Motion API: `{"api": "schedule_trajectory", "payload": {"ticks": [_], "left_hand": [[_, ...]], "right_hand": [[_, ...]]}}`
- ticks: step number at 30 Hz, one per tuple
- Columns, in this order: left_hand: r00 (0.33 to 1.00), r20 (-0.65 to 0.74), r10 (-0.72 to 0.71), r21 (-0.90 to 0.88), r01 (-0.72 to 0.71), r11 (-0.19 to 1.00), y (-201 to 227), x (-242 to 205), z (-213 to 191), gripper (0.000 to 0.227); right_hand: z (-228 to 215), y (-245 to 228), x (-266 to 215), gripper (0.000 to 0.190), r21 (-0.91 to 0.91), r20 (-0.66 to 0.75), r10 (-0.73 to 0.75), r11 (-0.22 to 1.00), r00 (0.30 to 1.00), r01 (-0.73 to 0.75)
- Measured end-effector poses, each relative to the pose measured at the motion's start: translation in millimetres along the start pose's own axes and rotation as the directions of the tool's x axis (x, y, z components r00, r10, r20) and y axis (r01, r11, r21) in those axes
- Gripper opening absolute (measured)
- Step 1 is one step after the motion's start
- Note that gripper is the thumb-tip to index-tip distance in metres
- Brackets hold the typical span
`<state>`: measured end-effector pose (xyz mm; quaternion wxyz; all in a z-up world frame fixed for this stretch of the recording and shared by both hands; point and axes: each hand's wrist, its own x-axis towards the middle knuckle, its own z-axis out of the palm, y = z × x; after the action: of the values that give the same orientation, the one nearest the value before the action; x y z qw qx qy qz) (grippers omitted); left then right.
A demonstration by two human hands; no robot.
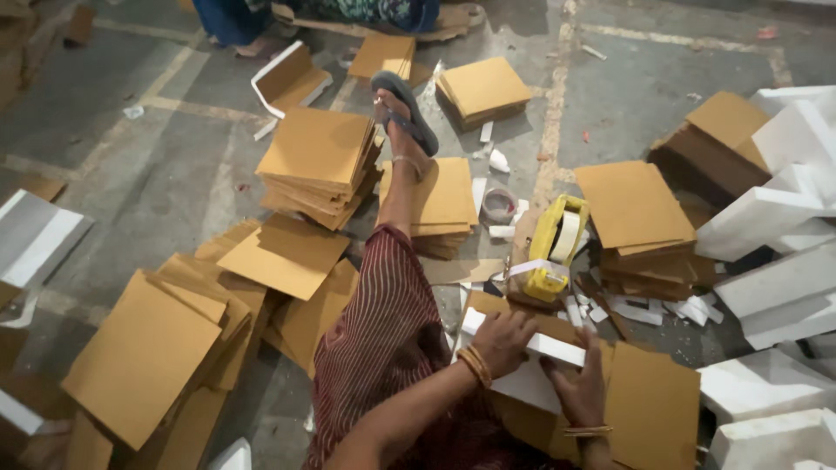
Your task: The person sits on the floor and assembles small cardboard boxes by inserting white foam inserts into the brown cardboard shells. They use a yellow tape dispenser to seal the boxes after assembly. The person handles the materials one at a time, picking up a shell, inserting the foam, and taping it shut.
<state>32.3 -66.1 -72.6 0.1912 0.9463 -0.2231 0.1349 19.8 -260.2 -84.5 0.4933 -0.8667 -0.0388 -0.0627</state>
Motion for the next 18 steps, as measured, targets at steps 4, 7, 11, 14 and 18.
{"api": "schedule_trajectory", "payload": {"ticks": [4, 7, 11, 14, 18], "left_hand": [[1.0, 0.018, -0.011, -0.001, 0.011, 1.0, 8.8, 3.7, 0.6, 0.055], [1.0, -0.015, 0.0, -0.028, -0.001, 1.0, 13.7, 8.2, 3.2, 0.055], [1.0, -0.003, -0.012, -0.027, 0.012, 1.0, 15.9, 7.8, 3.6, 0.052], [1.0, 0.0, -0.015, -0.01, 0.015, 1.0, 19.2, 8.8, 1.9, 0.046], [0.999, -0.039, 0.003, -0.051, -0.005, 0.999, 18.1, 4.9, -1.8, 0.051]], "right_hand": [[-4.8, 3.0, -1.7, 0.103, 0.21, 0.001, 0.037, 0.977, 0.999, -0.036], [-5.0, 12.3, -4.2, 0.098, 0.293, 0.031, 0.027, 0.955, 0.999, -0.035], [-3.7, 24.3, -2.9, 0.087, 0.343, 0.064, 0.034, 0.938, 0.997, -0.054], [-0.8, 27.9, -3.4, 0.084, 0.333, 0.052, 0.038, 0.942, 0.998, -0.053], [12.5, 31.8, -6.1, 0.078, 0.433, -0.038, 0.022, 0.901, 0.999, -0.003]]}}
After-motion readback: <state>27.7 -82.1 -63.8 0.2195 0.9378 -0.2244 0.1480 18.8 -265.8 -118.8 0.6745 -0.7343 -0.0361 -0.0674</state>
